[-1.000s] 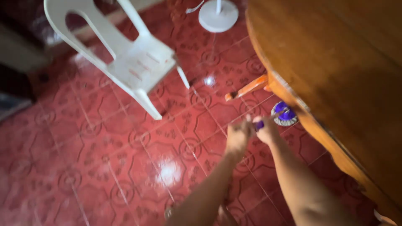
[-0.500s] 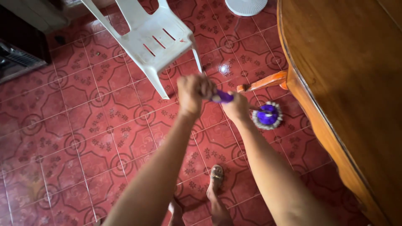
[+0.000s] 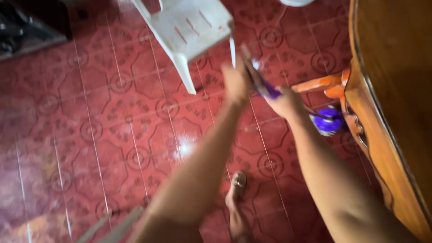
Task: The person mops a tiled floor, moving chairs and a table by hand to clean the surface underneath. They continue mopping around a fan, a shelf, and a doorway to finish the task.
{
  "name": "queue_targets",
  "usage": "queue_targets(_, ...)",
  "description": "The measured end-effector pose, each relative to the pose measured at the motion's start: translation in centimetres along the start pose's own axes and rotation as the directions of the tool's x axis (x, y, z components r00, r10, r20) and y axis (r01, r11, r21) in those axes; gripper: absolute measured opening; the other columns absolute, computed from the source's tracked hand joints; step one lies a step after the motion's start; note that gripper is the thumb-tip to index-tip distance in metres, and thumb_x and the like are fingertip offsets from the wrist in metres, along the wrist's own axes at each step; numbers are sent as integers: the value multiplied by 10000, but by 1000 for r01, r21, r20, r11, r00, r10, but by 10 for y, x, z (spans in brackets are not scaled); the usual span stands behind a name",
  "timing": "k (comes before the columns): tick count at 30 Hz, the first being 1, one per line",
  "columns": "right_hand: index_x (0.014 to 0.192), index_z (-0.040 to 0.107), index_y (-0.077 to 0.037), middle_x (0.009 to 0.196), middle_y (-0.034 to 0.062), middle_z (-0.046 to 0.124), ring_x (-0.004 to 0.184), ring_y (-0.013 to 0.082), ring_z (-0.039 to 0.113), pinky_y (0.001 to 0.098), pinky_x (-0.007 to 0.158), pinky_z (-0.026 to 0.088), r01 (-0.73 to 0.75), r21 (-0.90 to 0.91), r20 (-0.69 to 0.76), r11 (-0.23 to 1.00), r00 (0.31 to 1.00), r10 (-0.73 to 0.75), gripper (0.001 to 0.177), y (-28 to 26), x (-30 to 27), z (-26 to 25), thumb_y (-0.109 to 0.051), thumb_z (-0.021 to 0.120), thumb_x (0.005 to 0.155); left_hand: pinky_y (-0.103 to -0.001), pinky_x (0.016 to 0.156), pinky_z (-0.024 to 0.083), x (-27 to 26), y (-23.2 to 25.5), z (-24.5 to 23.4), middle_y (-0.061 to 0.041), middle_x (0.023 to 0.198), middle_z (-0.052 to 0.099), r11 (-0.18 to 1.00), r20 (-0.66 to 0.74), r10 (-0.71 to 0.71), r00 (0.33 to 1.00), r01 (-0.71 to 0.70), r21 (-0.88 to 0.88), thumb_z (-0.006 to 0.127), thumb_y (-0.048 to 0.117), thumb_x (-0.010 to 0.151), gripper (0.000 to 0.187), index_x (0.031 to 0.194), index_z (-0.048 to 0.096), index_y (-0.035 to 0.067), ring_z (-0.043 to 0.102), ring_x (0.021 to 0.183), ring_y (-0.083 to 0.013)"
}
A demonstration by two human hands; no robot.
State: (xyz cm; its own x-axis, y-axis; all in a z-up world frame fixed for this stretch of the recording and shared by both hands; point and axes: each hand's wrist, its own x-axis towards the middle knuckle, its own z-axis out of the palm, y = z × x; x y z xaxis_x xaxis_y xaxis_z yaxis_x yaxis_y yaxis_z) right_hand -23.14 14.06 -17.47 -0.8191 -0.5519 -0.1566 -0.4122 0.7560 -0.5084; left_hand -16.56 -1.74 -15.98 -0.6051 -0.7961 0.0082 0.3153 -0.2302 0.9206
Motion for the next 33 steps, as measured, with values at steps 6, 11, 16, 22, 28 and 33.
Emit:
queue_targets(6, 777, 732, -65, 728, 180, 710, 706, 378, 717, 479, 663, 559, 304, 67, -284, 950, 919, -274, 250, -62, 39, 33, -307, 798, 772, -380, 395, 443, 64, 147, 4, -65, 472, 445, 961, 66, 81, 995, -60, -269, 574, 217, 995, 452, 581, 455, 81, 477, 371, -212)
queue_targets(11, 800, 713, -65, 729, 183, 699, 706, 403, 702, 498, 650, 552, 275, 43, -320, 960, 915, -248, 206, -15, 15, 33, -263, 771, 815, -370, 410, 420, 25, 104, 18, -35, 514, 405, 947, 122, 72, 990, -30, -321, 566, 183, 982, 405, 614, 419, 100, 428, 399, -180)
queue_targets(16, 860, 736, -129, 748, 170, 705, 703, 422, 686, 530, 618, 523, 230, -91, -338, 969, 908, -247, 170, 105, -46, 55, -297, 754, 840, -349, 417, 435, -84, 14, 24, -50, 488, 497, 986, 167, -66, 984, 90, -142, 515, 279, 1024, 445, 619, 495, 94, 483, 385, -167)
queue_targets(22, 926, 763, -112, 848, 190, 748, 839, 392, 725, 495, 739, 546, 41, -236, 3, 971, 999, -42, 346, 194, -29, 54, -427, 724, 788, -372, 484, 460, -105, -103, 37, -83, 616, 596, 979, 205, -158, 966, 180, -91, 517, 276, 1022, 410, 729, 583, -4, 524, 515, -177)
queue_targets(28, 1108, 734, -191, 903, 166, 762, 875, 366, 738, 466, 764, 572, 76, -121, 110, 990, 992, -63, 472, 32, 4, 5, -381, 822, 685, -336, 401, 375, 24, -12, 8, 2, 587, 462, 856, 233, -295, 927, 365, -367, 626, 284, 1022, 310, 813, 454, 133, 452, 448, -146)
queue_targets(33, 863, 750, -49, 813, 213, 726, 835, 392, 731, 481, 734, 580, 13, 110, -64, 994, 998, -6, 251, -69, 4, 36, -257, 755, 724, -361, 446, 445, 60, 114, -29, -43, 576, 538, 862, 140, 306, 942, -337, 379, 677, 114, 832, 173, 907, 548, 26, 530, 474, -214)
